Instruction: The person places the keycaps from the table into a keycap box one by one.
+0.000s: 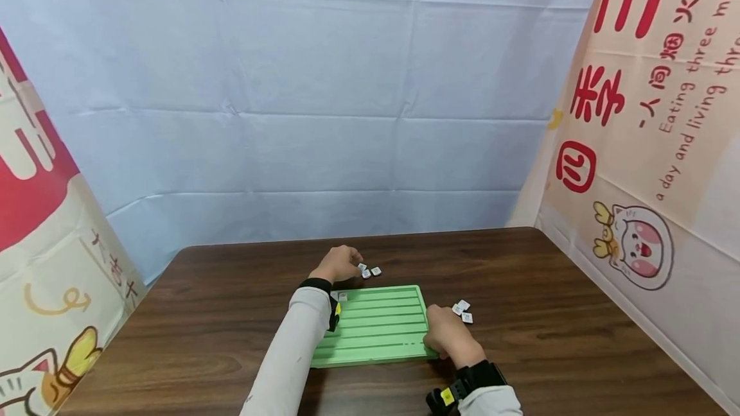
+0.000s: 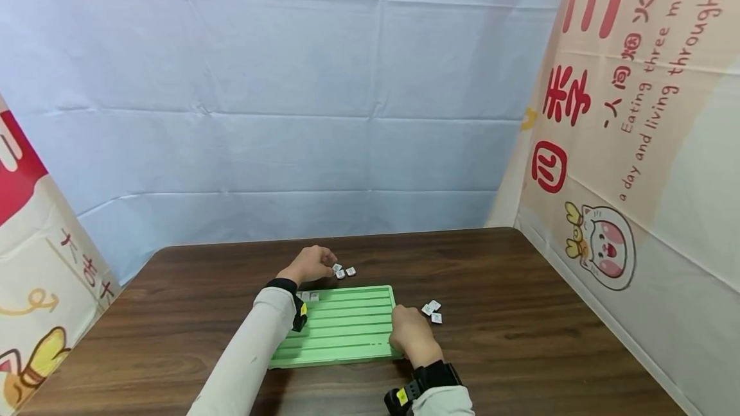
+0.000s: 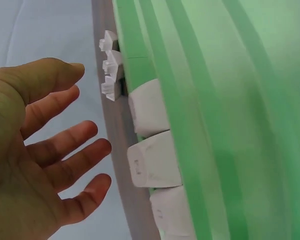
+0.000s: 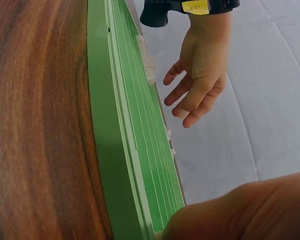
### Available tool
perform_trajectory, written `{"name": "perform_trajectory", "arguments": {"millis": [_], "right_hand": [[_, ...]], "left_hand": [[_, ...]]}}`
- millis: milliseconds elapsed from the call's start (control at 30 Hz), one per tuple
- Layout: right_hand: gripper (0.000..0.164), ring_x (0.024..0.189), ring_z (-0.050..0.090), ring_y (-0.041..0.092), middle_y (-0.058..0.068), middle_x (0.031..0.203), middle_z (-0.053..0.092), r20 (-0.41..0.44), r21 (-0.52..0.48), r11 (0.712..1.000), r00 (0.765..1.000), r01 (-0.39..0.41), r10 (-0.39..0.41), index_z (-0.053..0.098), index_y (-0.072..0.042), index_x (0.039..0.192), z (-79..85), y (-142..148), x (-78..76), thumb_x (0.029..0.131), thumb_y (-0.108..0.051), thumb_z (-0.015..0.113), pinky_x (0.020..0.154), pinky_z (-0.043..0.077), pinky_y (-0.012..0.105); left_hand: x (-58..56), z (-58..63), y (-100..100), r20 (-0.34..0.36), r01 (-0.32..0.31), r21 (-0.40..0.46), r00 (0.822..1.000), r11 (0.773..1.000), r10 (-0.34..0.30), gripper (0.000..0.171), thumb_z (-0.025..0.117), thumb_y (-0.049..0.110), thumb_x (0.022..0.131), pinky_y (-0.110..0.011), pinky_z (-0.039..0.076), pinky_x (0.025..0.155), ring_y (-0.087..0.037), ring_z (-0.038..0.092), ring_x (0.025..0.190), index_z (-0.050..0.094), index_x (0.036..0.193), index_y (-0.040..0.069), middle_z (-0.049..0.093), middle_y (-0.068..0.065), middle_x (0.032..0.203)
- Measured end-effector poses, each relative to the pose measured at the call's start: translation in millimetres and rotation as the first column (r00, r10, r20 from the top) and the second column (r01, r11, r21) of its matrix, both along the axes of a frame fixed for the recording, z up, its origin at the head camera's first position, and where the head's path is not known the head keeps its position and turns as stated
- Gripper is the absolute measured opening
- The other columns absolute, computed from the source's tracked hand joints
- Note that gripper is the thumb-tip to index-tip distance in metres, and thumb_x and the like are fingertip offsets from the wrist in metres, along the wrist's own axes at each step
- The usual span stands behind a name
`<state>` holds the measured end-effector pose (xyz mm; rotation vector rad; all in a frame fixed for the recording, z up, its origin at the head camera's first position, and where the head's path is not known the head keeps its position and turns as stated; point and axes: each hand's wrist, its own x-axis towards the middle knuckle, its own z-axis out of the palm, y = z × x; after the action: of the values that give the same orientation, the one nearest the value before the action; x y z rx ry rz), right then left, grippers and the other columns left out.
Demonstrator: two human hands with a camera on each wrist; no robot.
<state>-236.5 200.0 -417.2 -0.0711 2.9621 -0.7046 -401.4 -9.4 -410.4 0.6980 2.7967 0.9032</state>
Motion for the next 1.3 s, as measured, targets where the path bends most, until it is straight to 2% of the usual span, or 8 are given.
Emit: {"name": "perform_trajectory", "arguments": {"millis": [167,333,800,967,1067,1167,1267,1300], "right_hand": [[0.018,0.039,0.039,0.014,0.004,0.051,0.038,0.006,-0.015,1.000,1.000,-0.003,0.003,0.052,-0.003,0.071,0.0,-1,-0.2,0.077,0.014,0.054,0.041,0.028,0.026],[0.022,0.040,0.032,0.012,0.001,0.048,0.029,-0.005,0.006,1.000,1.000,-0.011,0.011,0.051,-0.005,0.064,1.1,-1,-1.0,0.076,0.015,0.053,0.041,0.025,0.025],[0.024,0.038,0.036,0.013,0.000,0.048,0.027,-0.011,-0.016,1.000,1.000,-0.017,0.017,0.050,-0.005,0.064,0.7,-3,1.1,0.076,0.015,0.053,0.041,0.027,0.026],[0.022,0.040,0.035,0.013,0.001,0.049,0.030,0.006,0.003,1.000,1.000,-0.004,0.004,0.050,-0.005,0.065,1.9,-3,0.6,0.076,0.014,0.053,0.041,0.028,0.026],[0.020,0.040,0.038,0.014,0.003,0.050,0.036,0.022,0.013,1.000,1.000,0.008,-0.008,0.050,-0.004,0.067,1.8,-3,0.0,0.076,0.014,0.053,0.041,0.029,0.025],[0.018,0.040,0.040,0.014,0.006,0.052,0.041,0.028,0.020,1.000,1.000,0.013,-0.013,0.050,-0.003,0.069,1.1,-2,-0.4,0.076,0.013,0.054,0.040,0.030,0.025],[0.019,0.040,0.041,0.015,0.006,0.051,0.041,0.025,0.021,1.000,1.000,0.012,-0.013,0.051,-0.004,0.069,0.2,-1,0.2,0.076,0.013,0.054,0.041,0.030,0.025],[0.019,0.040,0.041,0.015,0.005,0.051,0.040,0.021,0.021,1.000,1.000,0.011,-0.011,0.051,-0.004,0.068,0.1,-1,0.6,0.076,0.013,0.054,0.040,0.030,0.025]], "left_hand": [[-5.0,-4.9,4,0.000,0.047,-0.048,0.999,0.998,-0.047,0.032,0.066,0.005,0.085,-0.038,0.048,0.077,-0.028,0.055,0.105,0.064,0.117,0.005,0.058,-0.012,0.116],[-9.8,-5.0,6,-0.001,0.087,-0.075,0.996,0.993,-0.088,0.035,0.059,-0.004,0.086,-0.034,0.043,0.069,-0.029,0.051,0.112,0.063,0.119,0.005,0.055,-0.013,0.124],[-10.1,-5.3,17,0.048,0.066,-0.190,0.997,0.980,-0.058,0.038,0.052,-0.010,0.087,-0.032,0.044,0.071,-0.029,0.048,0.117,0.065,0.117,0.007,0.057,-0.010,0.122],[-10.2,-5.5,16,-0.024,0.053,-0.231,0.998,0.971,-0.061,0.027,0.057,-0.009,0.087,-0.035,0.050,0.077,-0.028,0.057,0.104,0.069,0.107,0.004,0.063,-0.011,0.109],[-9.7,-6.5,14,-0.064,0.033,-0.226,0.997,0.974,-0.049,0.016,0.058,-0.008,0.086,-0.033,0.051,0.067,-0.022,0.060,0.080,0.070,0.089,0.002,0.064,-0.008,0.089],[-9.7,-8.4,14,-0.086,0.018,-0.202,0.996,0.979,-0.036,0.023,0.058,-0.007,0.086,-0.028,0.042,0.052,-0.013,0.046,0.055,0.062,0.066,0.004,0.053,-0.002,0.064],[-10.5,-10.7,13,-0.111,0.012,-0.194,0.993,0.981,-0.034,0.027,0.059,-0.007,0.086,-0.026,0.041,0.050,-0.011,0.041,0.050,0.059,0.062,0.005,0.047,0.000,0.058],[-10.6,-11.1,13,-0.126,0.007,-0.195,0.992,0.981,-0.032,0.023,0.060,-0.006,0.086,-0.027,0.046,0.053,-0.012,0.049,0.053,0.063,0.066,0.005,0.053,0.000,0.061]]}}
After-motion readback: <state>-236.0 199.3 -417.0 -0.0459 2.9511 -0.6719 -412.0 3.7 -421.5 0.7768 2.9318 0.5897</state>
